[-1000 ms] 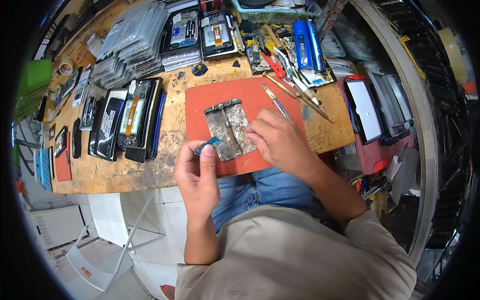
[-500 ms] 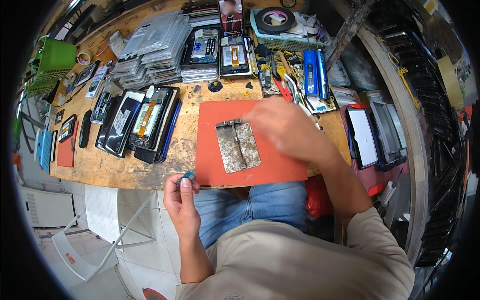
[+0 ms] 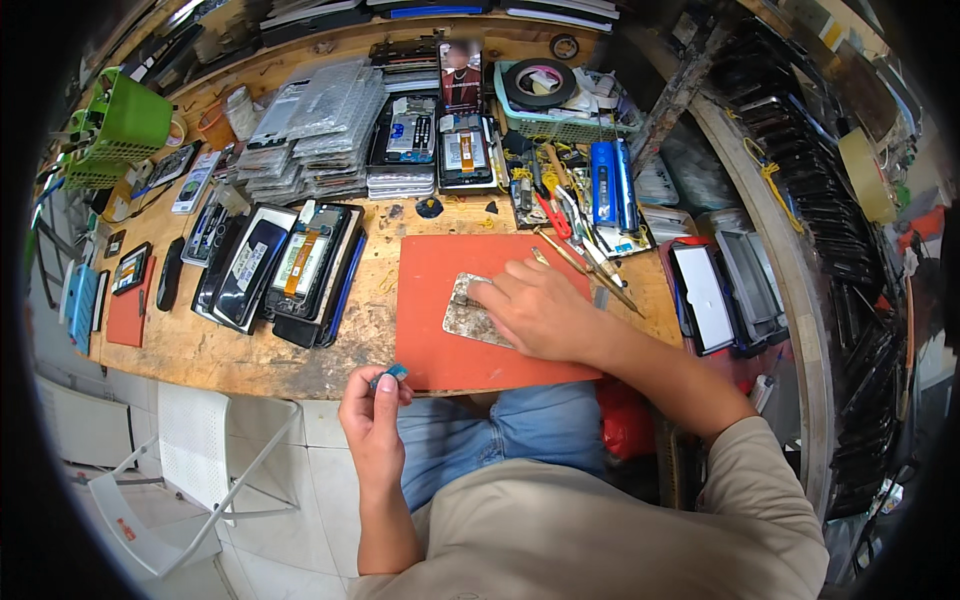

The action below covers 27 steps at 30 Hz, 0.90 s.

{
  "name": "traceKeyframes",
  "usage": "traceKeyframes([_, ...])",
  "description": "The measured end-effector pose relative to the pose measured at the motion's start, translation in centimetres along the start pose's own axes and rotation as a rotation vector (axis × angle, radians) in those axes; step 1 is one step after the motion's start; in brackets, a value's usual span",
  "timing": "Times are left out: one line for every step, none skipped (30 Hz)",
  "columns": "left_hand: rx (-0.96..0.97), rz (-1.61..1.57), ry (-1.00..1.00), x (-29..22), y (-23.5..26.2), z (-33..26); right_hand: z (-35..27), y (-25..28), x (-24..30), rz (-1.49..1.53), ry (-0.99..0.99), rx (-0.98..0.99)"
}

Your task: The person disassembles a smartphone, removes a small circuit board, applies tape to its contacts, places it on a metal plate, and uses a heat gun and tweezers to work on the component.

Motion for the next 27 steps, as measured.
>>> traceKeyframes([0.016,-0.004,0.009,0.1,-0.4,0.0,-0.1,-0.1,0.3,-0.006,-0.084,0.000])
traceKeyframes([0.032,-0.007,0.017,0.2,-0.7,0.0,-0.1,-0.4,0.5,-0.018,-0.142,0.086])
traceKeyframes([0.049,-0.003,0.020,0.2,-0.9,0.0,0.1,-0.7,0.7,-0.024,-0.185,0.124])
traceKeyframes([0.066,0.004,0.023,0.2,-1.0,0.0,0.4,-1.0,0.9,-0.020,-0.218,0.139])
traceKeyframes([0.084,0.008,0.023,0.2,-1.0,0.0,0.7,-1.3,1.1,-0.013,-0.249,0.150])
traceKeyframes([0.115,0.001,0.030,0.1,-0.9,0.0,1.1,-1.8,1.3,0.037,-0.305,0.193])
traceKeyframes([0.105,0.021,0.026,0.1,-0.7,0.1,1.6,-2.3,1.5,0.091,-0.360,0.233])
traceKeyframes([0.093,0.038,0.024,0.0,-0.4,0.1,2.0,-2.8,1.8,0.140,-0.417,0.276])
traceKeyframes([0.075,0.064,0.033,0.0,-0.1,0.0,2.6,-3.0,2.2,0.168,-0.386,0.230])
traceKeyframes([0.065,0.063,0.023,-0.1,0.2,-0.1,3.2,-3.2,2.6,0.193,-0.360,0.186])
traceKeyframes([0.050,0.072,0.022,-0.2,0.4,-0.2,3.7,-3.3,2.8,0.218,-0.347,0.179])
traceKeyframes([0.027,0.104,0.029,-0.4,0.6,-0.2,4.0,-3.0,2.6,0.261,-0.345,0.140])
traceKeyframes([0.039,0.092,0.027,-0.6,0.7,-0.3,4.3,-2.6,2.3,0.337,-0.354,0.089])
traceKeyframes([0.043,0.096,0.028,-0.8,0.6,-0.4,4.7,-2.0,1.9,0.416,-0.355,0.031])
traceKeyframes([0.045,0.096,0.025,-1.0,0.4,-0.4,4.8,-1.4,1.5,0.481,-0.361,-0.012])
traceKeyframes([0.049,0.079,0.053,-1.0,0.1,-0.4,4.6,-0.6,1.2,0.565,-0.401,-0.091])
traceKeyframes([0.049,0.067,0.044,-1.0,-0.4,-0.2,4.2,-0.3,1.0,0.644,-0.440,-0.017])
traceKeyframes([0.049,0.054,0.036,-0.9,-0.9,0.0,3.8,0.1,0.8,0.727,-0.469,0.045])
traceKeyframes([0.041,0.057,0.052,-0.6,-1.5,0.2,3.5,0.3,0.8,0.823,-0.483,0.082])
traceKeyframes([0.090,0.039,0.064,-0.4,-2.2,0.3,3.1,0.2,1.1,0.998,-0.535,0.127])
traceKeyframes([0.103,0.030,0.024,-0.2,-2.8,0.4,2.8,0.1,1.1,0.989,-0.532,0.159])
traceKeyframes([0.107,0.023,-0.012,0.0,-3.4,0.5,2.5,0.0,0.9,0.980,-0.517,0.194])
traceKeyframes([0.110,0.017,-0.047,0.2,-3.8,0.7,2.3,-0.2,0.6,0.975,-0.497,0.221])
traceKeyframes([0.100,0.015,-0.054,0.5,-4.1,0.9,2.2,-0.5,0.3,0.981,-0.490,0.210])
traceKeyframes([0.099,0.055,-0.083,0.6,-4.2,1.1,2.2,-0.9,0.0,0.989,-0.477,0.187])
traceKeyframes([0.100,0.096,-0.113,0.7,-4.2,1.3,2.2,-1.3,-0.3,0.996,-0.456,0.156])
traceKeyframes([0.092,0.143,-0.135,0.7,-4.0,1.4,2.1,-1.8,-0.6,0.955,-0.489,0.169])
Point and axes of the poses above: each hand's wrist, its own z-axis towards the middle knuckle, its own y-axis out of the back of the hand, x = y × z, the point moved 3 cm from there along z, towards the middle knuckle, and after that the axes turned 14 degrees about -x, right-handed, at the moved point
